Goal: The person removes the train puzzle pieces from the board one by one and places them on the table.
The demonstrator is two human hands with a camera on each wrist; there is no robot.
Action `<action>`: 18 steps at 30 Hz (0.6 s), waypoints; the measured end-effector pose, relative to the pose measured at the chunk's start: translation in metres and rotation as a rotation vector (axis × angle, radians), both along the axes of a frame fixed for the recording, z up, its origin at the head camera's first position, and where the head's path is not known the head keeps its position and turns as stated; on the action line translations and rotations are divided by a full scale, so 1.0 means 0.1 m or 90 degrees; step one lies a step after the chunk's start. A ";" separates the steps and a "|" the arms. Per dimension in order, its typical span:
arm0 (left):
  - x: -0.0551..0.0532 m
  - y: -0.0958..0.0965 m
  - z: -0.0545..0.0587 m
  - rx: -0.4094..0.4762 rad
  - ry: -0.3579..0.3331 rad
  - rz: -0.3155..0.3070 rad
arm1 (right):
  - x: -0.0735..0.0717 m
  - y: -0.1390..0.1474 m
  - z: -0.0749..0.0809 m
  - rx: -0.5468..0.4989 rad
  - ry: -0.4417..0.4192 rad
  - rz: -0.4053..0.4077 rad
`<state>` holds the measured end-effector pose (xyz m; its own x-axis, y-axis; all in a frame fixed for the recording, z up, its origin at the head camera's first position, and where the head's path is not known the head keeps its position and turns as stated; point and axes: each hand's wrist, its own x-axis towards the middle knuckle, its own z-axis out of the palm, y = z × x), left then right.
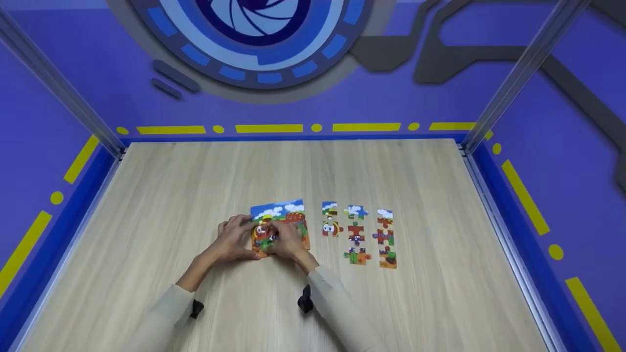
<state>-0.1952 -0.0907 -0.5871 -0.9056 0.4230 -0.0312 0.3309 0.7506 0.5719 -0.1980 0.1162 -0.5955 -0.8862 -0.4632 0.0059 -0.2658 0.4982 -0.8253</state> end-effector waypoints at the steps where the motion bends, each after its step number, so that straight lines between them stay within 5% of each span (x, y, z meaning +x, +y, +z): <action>1: 0.01 -0.02 -0.01 0.002 -0.004 0.004 | 0.01 -0.01 -0.01 -0.001 0.001 0.003; 10: 0.02 -0.02 -0.01 -0.005 0.001 0.001 | 0.07 0.03 -0.06 0.037 0.018 -0.014; 18: -0.01 -0.01 0.01 -0.008 -0.010 -0.001 | 0.10 0.07 -0.05 -0.007 -0.003 -0.016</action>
